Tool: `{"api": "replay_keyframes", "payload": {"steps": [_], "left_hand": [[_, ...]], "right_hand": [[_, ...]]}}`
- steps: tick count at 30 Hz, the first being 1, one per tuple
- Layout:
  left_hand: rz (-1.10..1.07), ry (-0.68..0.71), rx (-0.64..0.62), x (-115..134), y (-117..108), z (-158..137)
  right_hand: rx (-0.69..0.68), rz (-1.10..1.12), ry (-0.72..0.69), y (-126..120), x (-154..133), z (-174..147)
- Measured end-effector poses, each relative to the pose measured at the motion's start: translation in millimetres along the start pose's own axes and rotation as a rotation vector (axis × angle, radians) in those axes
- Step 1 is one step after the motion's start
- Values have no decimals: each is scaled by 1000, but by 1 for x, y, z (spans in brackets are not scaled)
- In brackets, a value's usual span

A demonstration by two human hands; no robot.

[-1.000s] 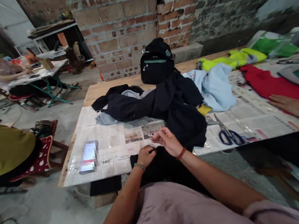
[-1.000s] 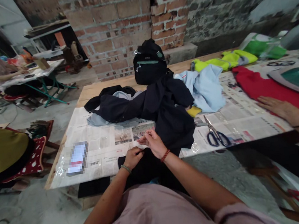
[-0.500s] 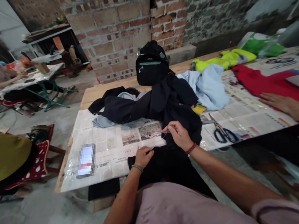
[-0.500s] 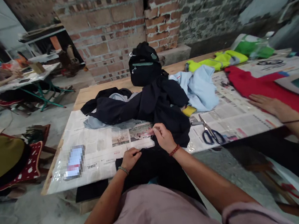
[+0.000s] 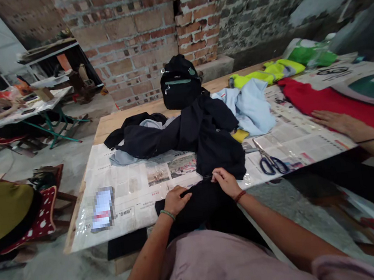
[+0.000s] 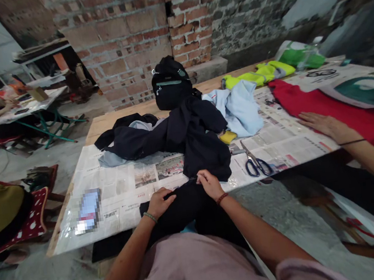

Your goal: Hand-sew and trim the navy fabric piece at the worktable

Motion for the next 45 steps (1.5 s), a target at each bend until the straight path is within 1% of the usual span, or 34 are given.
{"api": "replay_keyframes", "payload": {"steps": [3,5,7,10,13,15,17,20,22,24,28,31,33,37,39,41,43,45], "left_hand": [[144,-16,-124,1,1,4],[218,-34,-174,-1,-5,7],[250,-57,-182,-6,-15,11],[225,-93,-168,-17,-29,12],[154,-133,-181,-25,-32,7],[134,-151,-174,-25,-33,4],[157,-190,-154,-21,-34,2],[267,-273,-122,-14,-38,3],[337,-284,-111,-8,-38,7],[347,-274,-113,-3,-32,12],[308,-250,-113,0,-16,18],[312,-248,-67,-1,-10,17],[318,-260,-37,-1,-8,15],[303,-284,-7,-3,-8,12],[274,-279,5,-4,-8,12],[228,-258,20,-4,-8,11],[167,-223,33,-4,-8,11],[108,-200,43,-5,-8,11]], "right_hand": [[63,-59,-4,-13,8,19],[103,-83,-8,-17,11,25],[134,-71,-6,-18,12,26],[150,-46,10,-17,12,26],[165,51,74,-19,11,25],[176,142,124,-22,8,24],[175,213,147,-23,0,22],[141,285,108,-21,-20,18],[120,314,66,-18,-36,13],[97,312,33,-15,-50,7],[9,310,30,-3,-71,-9],[-156,372,94,15,-77,-24],[-281,429,173,30,-76,-37],[-474,569,375,57,-63,-64],[-585,634,438,69,-59,-77],[-668,657,467,76,-57,-85],[-676,618,478,78,-54,-85],[-605,517,476,75,-49,-76]]}}
Point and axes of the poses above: each hand's wrist, its own z-axis towards the middle knuckle, its own y-axis out of the palm, x = y × z, the point moved 7 cm from there along z, towards the middle knuckle, and after that the axes turned 3 degrees about -z, right-handed, at the moved point
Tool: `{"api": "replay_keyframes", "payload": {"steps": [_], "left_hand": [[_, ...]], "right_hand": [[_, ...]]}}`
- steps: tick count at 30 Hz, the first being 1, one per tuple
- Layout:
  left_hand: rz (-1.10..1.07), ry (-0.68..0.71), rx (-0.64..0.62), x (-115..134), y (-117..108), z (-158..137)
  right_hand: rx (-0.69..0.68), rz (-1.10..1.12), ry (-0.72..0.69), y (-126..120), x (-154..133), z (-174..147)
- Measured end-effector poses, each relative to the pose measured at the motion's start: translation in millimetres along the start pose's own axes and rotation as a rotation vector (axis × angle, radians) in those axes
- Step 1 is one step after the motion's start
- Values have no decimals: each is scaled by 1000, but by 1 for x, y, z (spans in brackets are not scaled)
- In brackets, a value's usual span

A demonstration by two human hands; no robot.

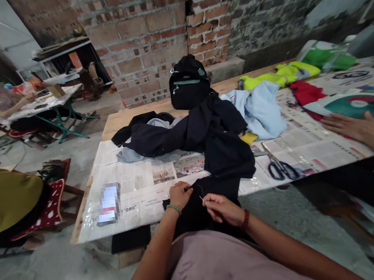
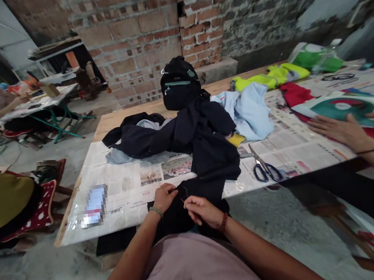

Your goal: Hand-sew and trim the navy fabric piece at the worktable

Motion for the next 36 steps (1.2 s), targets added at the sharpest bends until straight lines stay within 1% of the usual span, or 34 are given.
{"api": "replay_keyframes", "payload": {"steps": [3,5,8,10,15,21,27,36], "left_hand": [[-65,-10,-15,-3,2,1],[-84,-24,-26,-5,4,1],[-90,-21,-9,-6,5,2],[-91,-19,9,-6,6,3],[-76,-30,39,-6,8,3],[-82,-13,65,-7,9,2],[-106,-3,89,-11,11,2],[-150,38,134,-12,12,0]], "right_hand": [[208,-240,-42,-19,-9,12],[312,-475,-134,-28,-19,20],[379,-788,-286,-31,-28,30],[392,-903,-310,-31,-25,37],[425,-1016,-262,-32,-18,45],[409,-1154,-185,-28,-17,43],[386,-1237,-72,-27,-16,45],[375,-1288,-13,-24,-19,44]]}}
Point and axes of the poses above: each hand's wrist, its own z-axis towards the middle knuckle, its own y-axis out of the palm, x = y × z, the point moved 7 cm from there along z, towards the middle knuckle, and after that the axes turned 3 degrees about -z, right-handed, at the moved point
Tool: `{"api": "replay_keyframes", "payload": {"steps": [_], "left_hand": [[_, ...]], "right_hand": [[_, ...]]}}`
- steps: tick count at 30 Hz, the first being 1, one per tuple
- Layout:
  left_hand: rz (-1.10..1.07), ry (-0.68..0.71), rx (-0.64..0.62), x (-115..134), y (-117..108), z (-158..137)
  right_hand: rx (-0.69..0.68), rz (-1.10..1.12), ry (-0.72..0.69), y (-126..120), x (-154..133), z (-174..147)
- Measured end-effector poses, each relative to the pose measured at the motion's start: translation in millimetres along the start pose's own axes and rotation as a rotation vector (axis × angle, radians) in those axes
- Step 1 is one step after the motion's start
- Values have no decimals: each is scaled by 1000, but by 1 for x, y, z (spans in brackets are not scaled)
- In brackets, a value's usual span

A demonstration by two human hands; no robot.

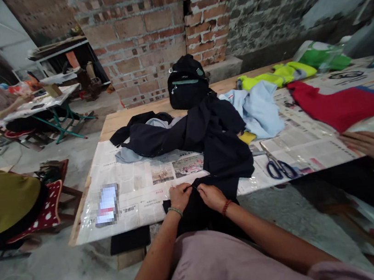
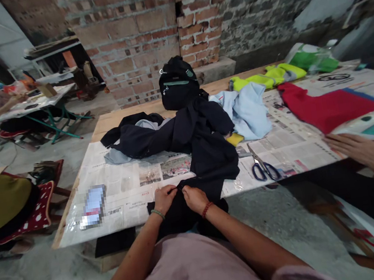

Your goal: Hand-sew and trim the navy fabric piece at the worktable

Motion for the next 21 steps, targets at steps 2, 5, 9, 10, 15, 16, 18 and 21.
{"api": "replay_keyframes", "payload": {"steps": [2,5,9,10,15,16,18,21], "left_hand": [[-6,10,10,1,-1,-1],[-17,20,16,2,-1,-2],[-28,7,35,-1,-2,-2],[-29,4,41,-2,-2,-2],[-32,35,12,0,1,-3],[-33,49,-5,2,3,-3],[-34,71,-34,5,5,-4],[-31,85,-51,7,6,-4]], "right_hand": [[-8,-29,1,-1,-1,-1],[-15,-80,7,-1,-5,-2],[-19,-131,24,1,-12,0],[-18,-135,26,1,-14,0],[-8,-137,43,0,-18,3],[-10,-129,51,0,-17,4],[-20,-110,65,1,-17,6],[-40,-91,71,3,-17,9]]}}
Point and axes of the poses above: each hand's wrist, its own z-axis towards the middle knuckle, its own y-axis out of the palm, x = y × z, the point moved 7 cm from there along z, towards the middle knuckle, and after that the axes turned 3 degrees about -z, right-handed, at the moved point
